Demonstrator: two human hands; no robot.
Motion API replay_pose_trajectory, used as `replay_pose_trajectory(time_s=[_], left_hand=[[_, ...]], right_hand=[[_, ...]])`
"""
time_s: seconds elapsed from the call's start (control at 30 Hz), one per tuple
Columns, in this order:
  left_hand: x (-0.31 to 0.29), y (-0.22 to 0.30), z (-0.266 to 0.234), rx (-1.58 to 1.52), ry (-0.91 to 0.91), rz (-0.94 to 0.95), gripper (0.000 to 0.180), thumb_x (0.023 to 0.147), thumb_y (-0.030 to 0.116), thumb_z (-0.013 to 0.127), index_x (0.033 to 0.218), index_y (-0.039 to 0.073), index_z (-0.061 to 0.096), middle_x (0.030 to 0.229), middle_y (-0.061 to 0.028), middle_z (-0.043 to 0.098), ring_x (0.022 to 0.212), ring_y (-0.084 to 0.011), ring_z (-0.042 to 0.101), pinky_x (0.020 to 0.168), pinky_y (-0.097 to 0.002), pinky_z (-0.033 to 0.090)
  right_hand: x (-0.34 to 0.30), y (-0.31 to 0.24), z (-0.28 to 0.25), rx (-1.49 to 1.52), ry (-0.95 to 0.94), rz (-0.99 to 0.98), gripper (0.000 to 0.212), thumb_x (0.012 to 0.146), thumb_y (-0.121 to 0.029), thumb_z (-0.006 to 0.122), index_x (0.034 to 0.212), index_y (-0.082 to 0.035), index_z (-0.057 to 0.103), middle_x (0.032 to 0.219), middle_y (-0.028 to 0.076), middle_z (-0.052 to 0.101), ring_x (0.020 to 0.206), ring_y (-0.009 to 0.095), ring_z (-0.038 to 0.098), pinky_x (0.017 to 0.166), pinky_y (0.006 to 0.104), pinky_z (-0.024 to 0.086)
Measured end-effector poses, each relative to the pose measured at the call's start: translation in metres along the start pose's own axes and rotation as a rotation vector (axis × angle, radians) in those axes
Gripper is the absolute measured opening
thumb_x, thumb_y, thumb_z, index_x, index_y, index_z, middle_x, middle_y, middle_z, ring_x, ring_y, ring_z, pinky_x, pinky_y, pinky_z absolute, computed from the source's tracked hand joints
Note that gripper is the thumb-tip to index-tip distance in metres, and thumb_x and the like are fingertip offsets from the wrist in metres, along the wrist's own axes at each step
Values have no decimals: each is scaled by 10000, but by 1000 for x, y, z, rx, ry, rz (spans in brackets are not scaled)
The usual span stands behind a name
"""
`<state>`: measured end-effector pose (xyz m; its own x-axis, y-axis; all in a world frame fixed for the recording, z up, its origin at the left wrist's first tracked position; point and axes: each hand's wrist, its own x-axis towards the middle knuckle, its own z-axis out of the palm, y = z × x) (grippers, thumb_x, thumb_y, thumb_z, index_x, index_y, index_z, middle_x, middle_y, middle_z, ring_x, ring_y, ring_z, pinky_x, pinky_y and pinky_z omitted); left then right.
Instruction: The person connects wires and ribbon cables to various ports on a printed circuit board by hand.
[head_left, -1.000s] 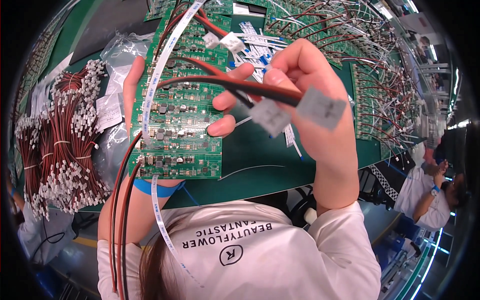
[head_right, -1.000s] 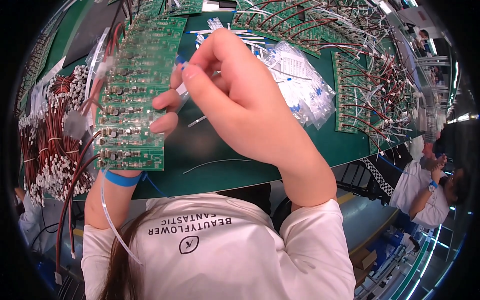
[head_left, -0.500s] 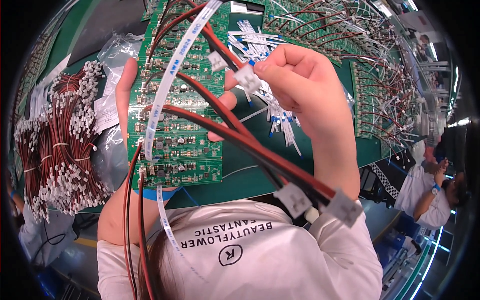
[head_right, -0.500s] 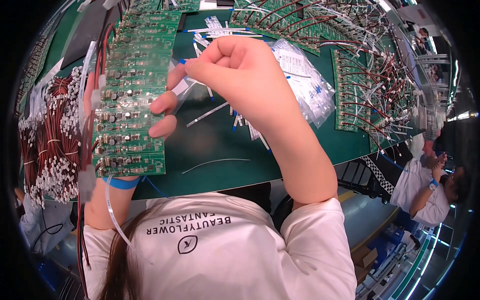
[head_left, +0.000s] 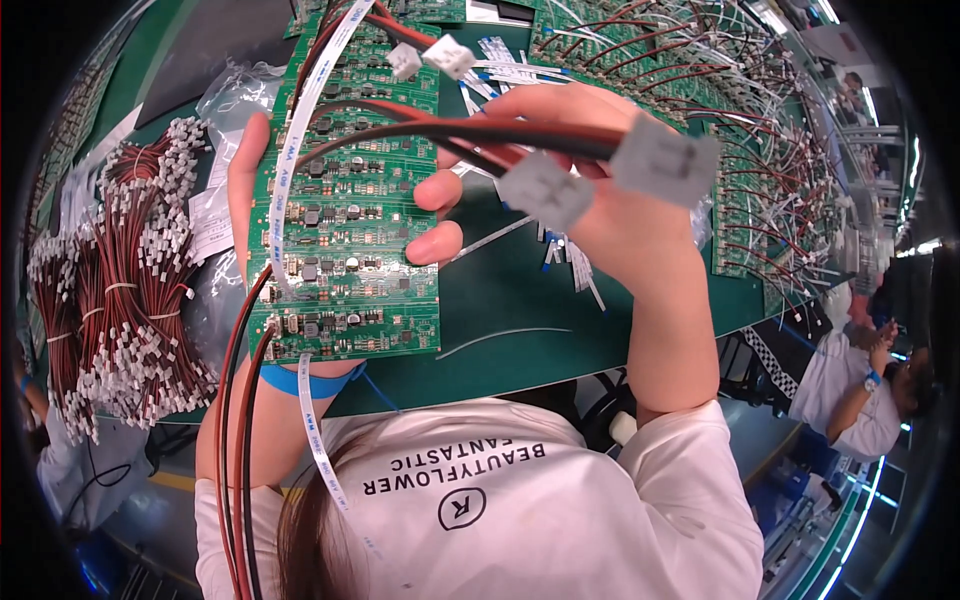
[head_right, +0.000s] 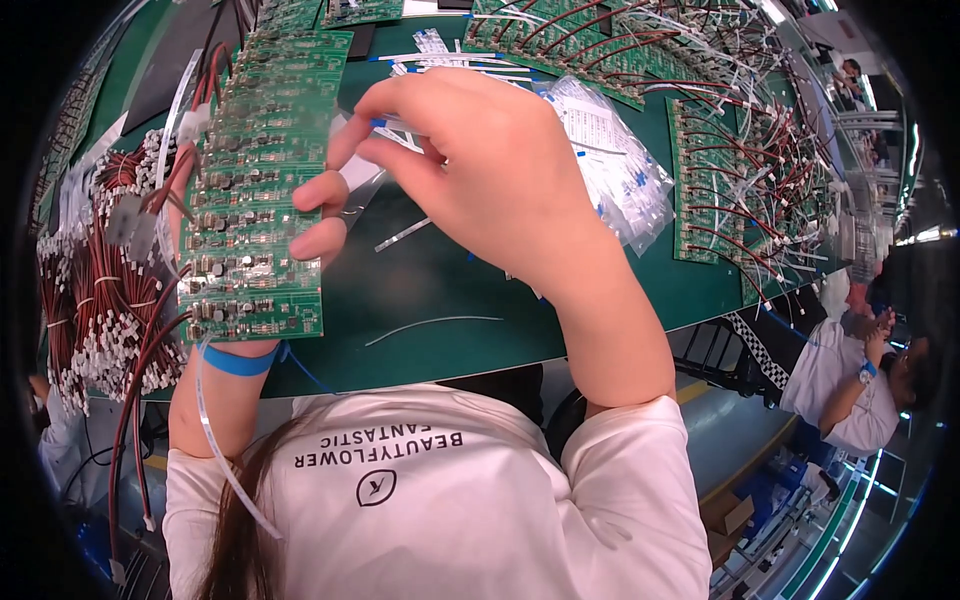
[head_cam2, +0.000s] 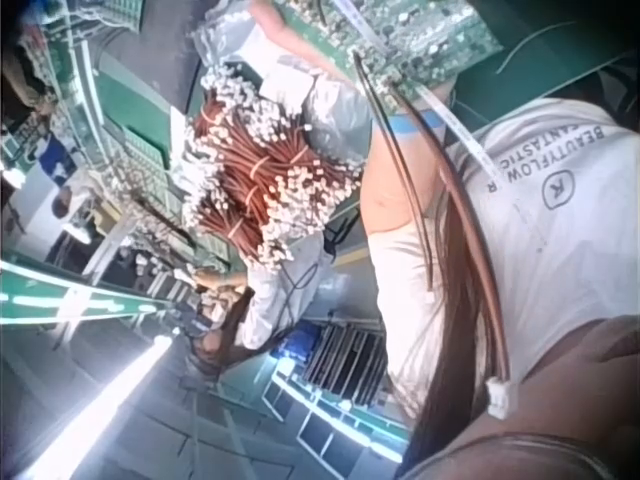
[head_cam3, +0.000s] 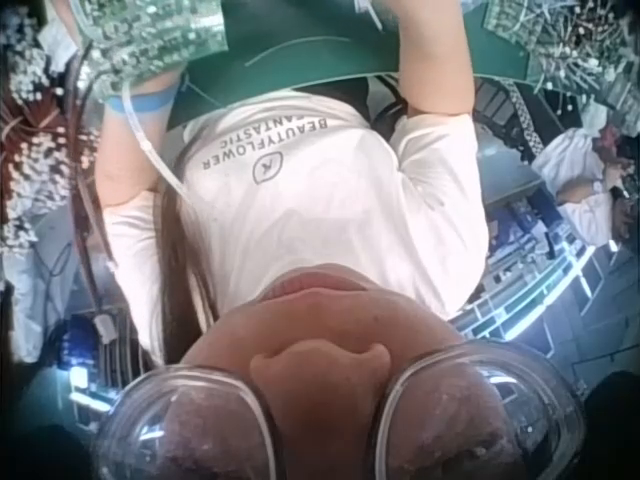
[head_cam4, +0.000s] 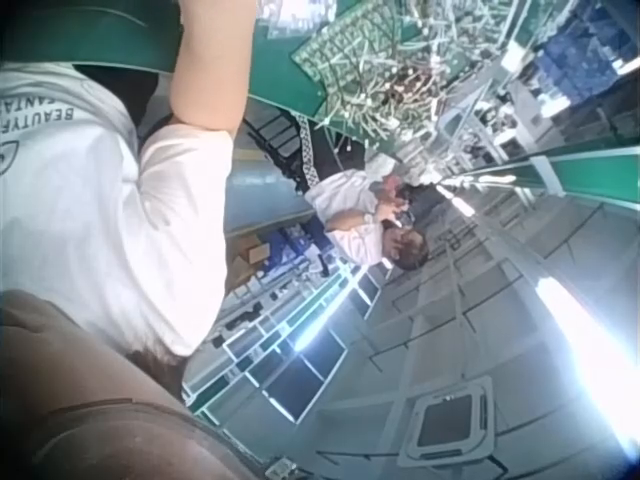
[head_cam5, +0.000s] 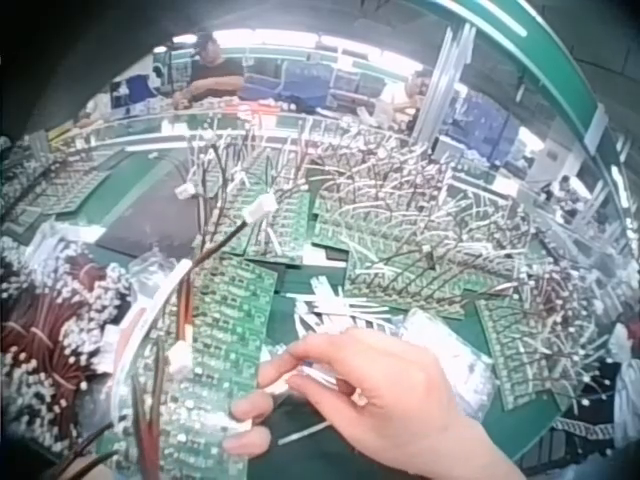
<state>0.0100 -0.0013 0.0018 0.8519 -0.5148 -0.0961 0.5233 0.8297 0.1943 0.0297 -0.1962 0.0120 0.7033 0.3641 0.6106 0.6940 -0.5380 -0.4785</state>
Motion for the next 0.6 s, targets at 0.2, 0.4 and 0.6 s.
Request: replay_pose_trajectory(time_s=[0.2,0.4,0.6], left_hand=[[1,-1,1,44,-30,-36,692,887,571,310,1245,-3,455,1119,-310,543,802,-296,561,551,-352,441],[-2,0,-1,132,72,13,628,891,552,311,1252,61,463,1074,-233,576,735,-262,576,549,-358,487],[0,-1,-18,-49,-373,10,475,937,350,404,1292,35,407,1123,-178,579,944,-266,615,824,-371,523]], right_hand=[[3,-15,-14,129,-46,308,94,761,8,627,850,-15,609,753,80,622,613,173,598,539,272,474],[0,-38,-9,548,-46,432,34,830,4,592,852,27,604,781,77,660,686,130,636,568,236,501],[-13,-60,10,626,-112,572,96,797,26,645,878,70,617,800,72,621,744,158,627,702,252,512]])
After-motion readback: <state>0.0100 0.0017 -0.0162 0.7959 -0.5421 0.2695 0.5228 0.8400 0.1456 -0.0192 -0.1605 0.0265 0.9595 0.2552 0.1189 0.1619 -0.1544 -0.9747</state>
